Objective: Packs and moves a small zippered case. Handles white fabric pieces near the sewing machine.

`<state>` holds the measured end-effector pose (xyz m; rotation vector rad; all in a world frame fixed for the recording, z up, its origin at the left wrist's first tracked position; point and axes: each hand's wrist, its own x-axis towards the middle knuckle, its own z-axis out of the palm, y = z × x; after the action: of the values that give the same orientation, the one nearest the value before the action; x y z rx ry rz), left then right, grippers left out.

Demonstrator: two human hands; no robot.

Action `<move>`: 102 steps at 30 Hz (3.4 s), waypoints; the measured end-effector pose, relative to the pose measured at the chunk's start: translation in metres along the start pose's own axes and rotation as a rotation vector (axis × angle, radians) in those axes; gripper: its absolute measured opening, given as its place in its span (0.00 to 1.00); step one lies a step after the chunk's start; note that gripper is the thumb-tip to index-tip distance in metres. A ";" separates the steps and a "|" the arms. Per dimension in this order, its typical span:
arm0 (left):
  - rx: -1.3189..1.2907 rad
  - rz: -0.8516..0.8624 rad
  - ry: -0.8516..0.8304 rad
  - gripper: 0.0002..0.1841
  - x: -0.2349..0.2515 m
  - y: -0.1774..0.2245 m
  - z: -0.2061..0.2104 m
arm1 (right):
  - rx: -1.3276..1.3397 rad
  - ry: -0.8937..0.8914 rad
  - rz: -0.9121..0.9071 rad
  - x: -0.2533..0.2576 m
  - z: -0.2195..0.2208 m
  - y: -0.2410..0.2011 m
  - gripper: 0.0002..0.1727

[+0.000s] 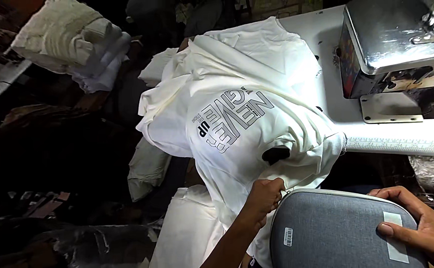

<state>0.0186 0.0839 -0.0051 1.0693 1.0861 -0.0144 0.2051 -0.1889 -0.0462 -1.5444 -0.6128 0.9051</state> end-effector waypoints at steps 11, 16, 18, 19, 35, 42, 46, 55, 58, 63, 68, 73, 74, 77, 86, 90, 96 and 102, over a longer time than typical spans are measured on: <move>0.323 0.136 -0.434 0.10 0.029 0.020 -0.009 | 0.035 -0.067 -0.061 0.005 -0.010 0.006 0.34; 0.515 0.312 -0.485 0.12 0.033 0.017 -0.027 | 0.027 -0.077 0.083 0.010 -0.019 0.024 0.39; 0.634 0.331 -0.458 0.12 0.037 0.014 -0.027 | -0.115 -0.152 0.169 0.023 -0.026 0.020 0.39; 0.676 0.335 -0.444 0.13 0.041 0.014 -0.026 | -0.215 -0.208 0.208 0.033 -0.029 0.014 0.38; 1.079 0.501 -0.491 0.06 0.053 0.045 -0.018 | -0.482 -0.911 0.453 0.144 0.080 -0.032 0.34; 1.295 1.033 -0.541 0.06 0.059 0.008 -0.035 | -0.309 -0.924 0.519 0.142 0.082 -0.029 0.29; 1.050 0.830 -0.623 0.16 0.060 0.004 -0.037 | -0.289 -0.929 0.504 0.140 0.081 -0.029 0.27; 1.131 1.040 -0.516 0.09 0.067 -0.004 -0.038 | -0.274 -0.918 0.513 0.138 0.084 -0.031 0.24; 1.264 1.160 -0.435 0.08 0.058 -0.006 -0.039 | -0.235 -0.927 0.520 0.137 0.084 -0.031 0.24; 1.353 1.239 -0.302 0.07 0.036 -0.015 -0.047 | -0.244 -0.945 0.488 0.137 0.082 -0.032 0.28; 1.398 1.284 -0.188 0.08 0.024 -0.023 -0.053 | -0.263 -0.966 0.443 0.139 0.084 -0.034 0.29; 1.422 1.386 -0.210 0.08 0.030 -0.009 -0.052 | -0.341 -0.951 0.401 0.137 0.081 -0.044 0.31; 1.426 1.417 -0.223 0.08 0.030 -0.002 -0.049 | -0.377 -0.941 0.375 0.135 0.078 -0.048 0.33; 1.486 1.476 -0.292 0.08 0.020 0.021 -0.039 | -0.426 -0.902 0.286 0.128 0.068 -0.056 0.39; 1.523 1.362 -0.432 0.07 -0.028 0.013 -0.050 | -0.398 -0.844 0.212 0.119 0.041 -0.053 0.45; 1.363 1.297 -0.364 0.08 -0.046 -0.012 -0.052 | -0.230 -0.723 0.287 0.120 0.028 -0.050 0.40; 1.205 1.165 -0.105 0.12 -0.056 -0.047 -0.042 | -0.253 -0.594 0.198 0.122 0.012 -0.041 0.34; 1.081 1.180 0.079 0.17 0.011 -0.040 -0.020 | -0.232 -0.409 0.408 0.110 -0.019 -0.032 0.26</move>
<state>-0.0089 0.0824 -0.0417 2.5749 0.2951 0.4266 0.2860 -0.1060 -0.0372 -1.7392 -0.7226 1.5273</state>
